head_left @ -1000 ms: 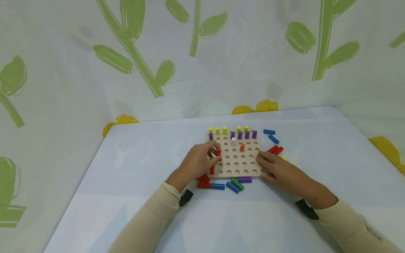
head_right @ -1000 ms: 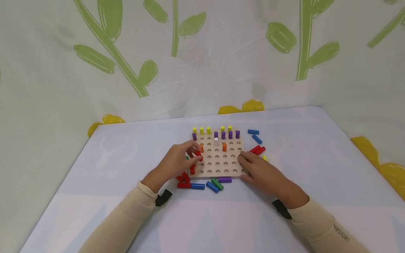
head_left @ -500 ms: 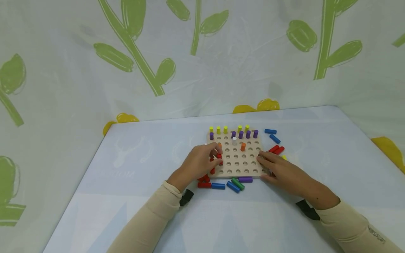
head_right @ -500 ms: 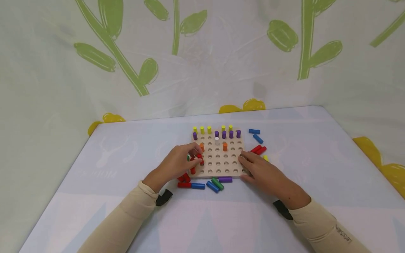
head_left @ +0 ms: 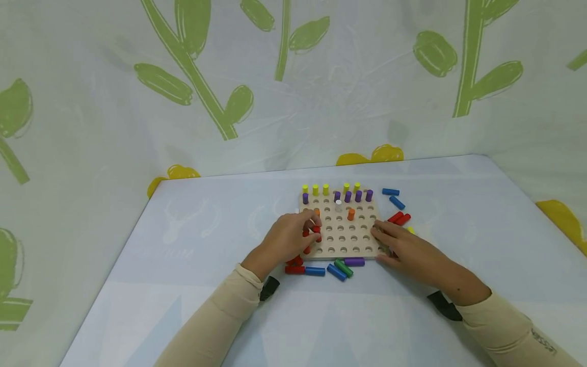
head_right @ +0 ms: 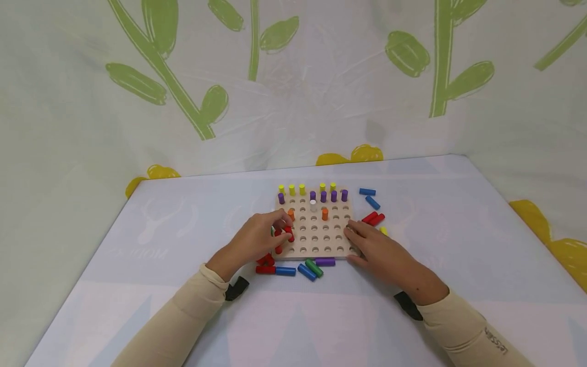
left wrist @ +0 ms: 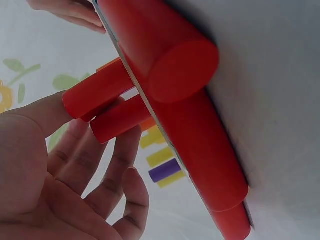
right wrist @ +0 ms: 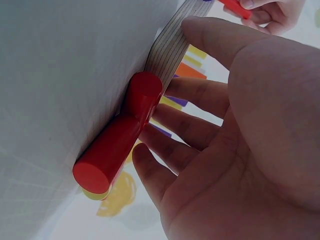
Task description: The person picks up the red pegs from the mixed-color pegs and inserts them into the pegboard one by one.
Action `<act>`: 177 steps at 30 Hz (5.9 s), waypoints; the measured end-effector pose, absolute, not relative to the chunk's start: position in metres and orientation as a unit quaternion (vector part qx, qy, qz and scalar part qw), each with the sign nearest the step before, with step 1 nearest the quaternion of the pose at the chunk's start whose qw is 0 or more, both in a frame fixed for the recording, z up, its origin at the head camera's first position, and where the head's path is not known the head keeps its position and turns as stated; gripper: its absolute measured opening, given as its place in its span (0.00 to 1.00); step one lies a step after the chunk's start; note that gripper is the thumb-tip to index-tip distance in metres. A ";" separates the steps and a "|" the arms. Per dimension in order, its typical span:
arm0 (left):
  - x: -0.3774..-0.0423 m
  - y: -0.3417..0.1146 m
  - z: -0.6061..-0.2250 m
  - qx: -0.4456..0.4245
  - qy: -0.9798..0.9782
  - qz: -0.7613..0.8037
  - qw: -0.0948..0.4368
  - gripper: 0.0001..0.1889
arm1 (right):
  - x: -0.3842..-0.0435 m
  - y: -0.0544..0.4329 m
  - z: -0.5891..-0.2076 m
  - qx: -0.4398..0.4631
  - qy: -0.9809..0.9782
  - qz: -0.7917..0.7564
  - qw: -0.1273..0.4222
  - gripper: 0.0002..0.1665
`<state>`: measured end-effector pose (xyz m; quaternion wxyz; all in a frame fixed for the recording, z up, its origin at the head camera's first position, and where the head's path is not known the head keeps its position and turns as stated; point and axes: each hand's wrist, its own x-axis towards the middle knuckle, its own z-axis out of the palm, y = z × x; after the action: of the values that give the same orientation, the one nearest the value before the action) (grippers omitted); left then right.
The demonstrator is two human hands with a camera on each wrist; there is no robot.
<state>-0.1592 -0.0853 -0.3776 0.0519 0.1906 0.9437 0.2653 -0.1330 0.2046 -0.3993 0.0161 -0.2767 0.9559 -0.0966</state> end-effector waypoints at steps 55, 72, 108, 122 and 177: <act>-0.166 -0.106 -0.361 0.157 0.940 0.293 0.077 0.10 | -0.132 0.206 -0.396 -0.283 0.954 -0.098 0.012 0.39; -0.186 -0.148 -0.365 0.092 0.951 0.268 0.124 0.13 | -0.133 0.206 -0.398 -0.281 0.954 -0.102 0.016 0.39; -0.190 -0.151 -0.375 0.059 0.946 0.243 0.207 0.19 | -0.133 0.205 -0.397 -0.280 0.955 -0.100 0.016 0.39; -0.191 -0.147 -0.374 0.073 0.950 0.251 0.173 0.21 | -0.132 0.205 -0.397 -0.280 0.955 -0.095 0.014 0.39; -0.180 -0.135 -0.356 0.110 0.943 0.287 0.124 0.18 | -0.132 0.205 -0.397 -0.282 0.954 -0.102 0.011 0.39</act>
<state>-0.1797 -0.1351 -0.3557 0.1242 0.1097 0.9434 0.2873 -0.1321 0.2049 -0.3975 0.0108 -0.2817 0.9540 -0.1022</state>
